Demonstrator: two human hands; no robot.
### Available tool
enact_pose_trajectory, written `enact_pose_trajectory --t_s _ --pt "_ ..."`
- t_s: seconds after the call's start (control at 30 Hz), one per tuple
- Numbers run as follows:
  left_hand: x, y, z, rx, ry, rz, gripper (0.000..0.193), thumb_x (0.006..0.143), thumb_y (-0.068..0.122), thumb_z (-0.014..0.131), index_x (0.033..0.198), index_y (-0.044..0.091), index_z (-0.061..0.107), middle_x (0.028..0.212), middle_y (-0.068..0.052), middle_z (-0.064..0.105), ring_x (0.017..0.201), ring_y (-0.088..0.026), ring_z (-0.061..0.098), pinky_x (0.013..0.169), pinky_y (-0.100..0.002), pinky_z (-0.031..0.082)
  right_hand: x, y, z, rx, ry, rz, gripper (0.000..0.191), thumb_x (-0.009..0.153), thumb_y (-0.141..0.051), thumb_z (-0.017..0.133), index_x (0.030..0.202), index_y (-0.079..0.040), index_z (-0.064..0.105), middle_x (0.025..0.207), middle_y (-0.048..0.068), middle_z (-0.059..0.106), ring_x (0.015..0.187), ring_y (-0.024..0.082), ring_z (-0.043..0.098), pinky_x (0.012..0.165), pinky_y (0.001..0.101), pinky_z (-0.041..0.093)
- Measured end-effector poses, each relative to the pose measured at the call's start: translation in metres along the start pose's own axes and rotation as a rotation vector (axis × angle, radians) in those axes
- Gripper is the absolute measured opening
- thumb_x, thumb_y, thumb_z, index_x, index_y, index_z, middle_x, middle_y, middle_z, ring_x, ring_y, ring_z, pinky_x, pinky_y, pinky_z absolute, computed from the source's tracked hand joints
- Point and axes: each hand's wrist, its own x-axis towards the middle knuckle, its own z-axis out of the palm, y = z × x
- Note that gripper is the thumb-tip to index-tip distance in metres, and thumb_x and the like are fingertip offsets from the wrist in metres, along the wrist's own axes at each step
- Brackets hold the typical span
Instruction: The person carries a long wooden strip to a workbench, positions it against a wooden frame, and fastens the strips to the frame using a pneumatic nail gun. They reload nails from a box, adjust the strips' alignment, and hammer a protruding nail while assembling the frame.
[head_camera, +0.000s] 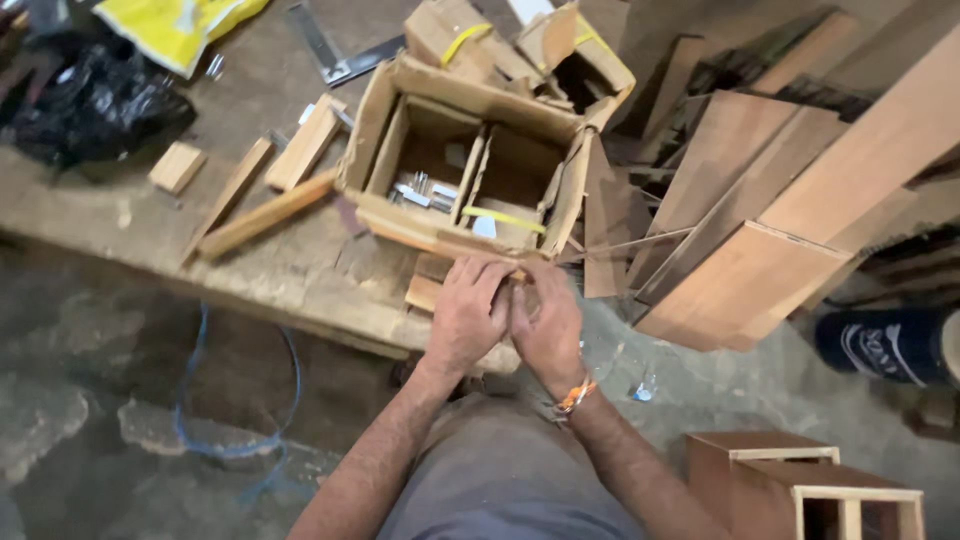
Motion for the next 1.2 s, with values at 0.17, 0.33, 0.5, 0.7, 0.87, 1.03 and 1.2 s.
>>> enact_pose_trajectory --t_s 0.17,0.33,0.5,0.7,0.87,1.03,1.2 --pt "0.065 -0.002 0.024 -0.059 -0.044 0.104 0.027 0.083 0.002 0.069 0.11 0.003 0.066 0.109 -0.014 0.064 0.104 -0.036 0.062 0.094 -0.045 0.051 0.057 0.021 -0.018 0.007 0.108 0.11 0.026 0.094 -0.006 0.065 0.12 -0.001 0.064 0.113 0.017 0.065 0.095 0.03 0.066 0.083 0.0382 0.056" --pt "0.109 -0.016 0.053 -0.031 -0.065 -0.02 0.024 0.085 0.001 0.07 0.109 0.004 0.067 0.109 -0.014 0.065 0.103 -0.036 0.062 0.091 -0.044 0.051 0.114 0.071 -0.023 -0.037 0.119 0.111 0.026 0.096 -0.004 0.067 0.121 -0.001 0.066 0.109 0.015 0.065 0.092 0.028 0.065 0.082 0.0369 0.055" --pt "0.161 -0.035 0.103 0.009 -0.009 -0.175 0.022 0.084 0.002 0.072 0.106 0.004 0.068 0.107 -0.013 0.066 0.099 -0.034 0.062 0.088 -0.042 0.052 0.197 0.15 -0.012 0.028 0.024 0.121 0.023 0.097 -0.005 0.066 0.12 -0.002 0.067 0.108 0.014 0.065 0.088 0.026 0.065 0.079 0.0352 0.055" --pt "0.188 -0.026 0.12 0.083 0.03 -0.286 0.019 0.086 0.005 0.072 0.105 0.004 0.069 0.106 -0.012 0.067 0.1 -0.032 0.063 0.089 -0.041 0.053 0.259 0.181 0.006 0.19 -0.146 0.168 0.021 0.097 -0.007 0.067 0.117 -0.001 0.067 0.109 0.015 0.065 0.085 0.025 0.067 0.076 0.0339 0.056" --pt "0.198 -0.026 0.11 0.164 0.069 -0.31 0.02 0.088 0.004 0.068 0.108 0.003 0.068 0.108 -0.013 0.066 0.105 -0.032 0.063 0.095 -0.042 0.052 0.298 0.177 0.036 0.256 -0.359 -0.169 0.021 0.097 -0.004 0.064 0.117 0.0 0.067 0.11 0.017 0.067 0.099 0.034 0.068 0.086 0.0391 0.056" --pt "0.183 -0.017 0.112 0.196 -0.129 -0.495 0.018 0.091 0.013 0.065 0.107 0.005 0.069 0.105 -0.015 0.066 0.103 -0.035 0.063 0.089 -0.045 0.051 0.349 0.18 0.093 0.214 -0.654 -0.643 0.028 0.081 0.003 0.064 0.107 0.0 0.071 0.109 0.02 0.068 0.105 0.043 0.064 0.095 0.0482 0.053" --pt "0.165 -0.008 0.132 0.108 -0.15 -0.285 0.025 0.084 0.015 0.064 0.107 0.006 0.064 0.108 -0.014 0.062 0.104 -0.034 0.065 0.089 -0.046 0.053 0.384 0.178 0.131 -0.106 -0.984 -0.834 0.034 0.075 0.009 0.064 0.105 -0.002 0.076 0.11 0.019 0.07 0.108 0.041 0.063 0.093 0.0487 0.051"
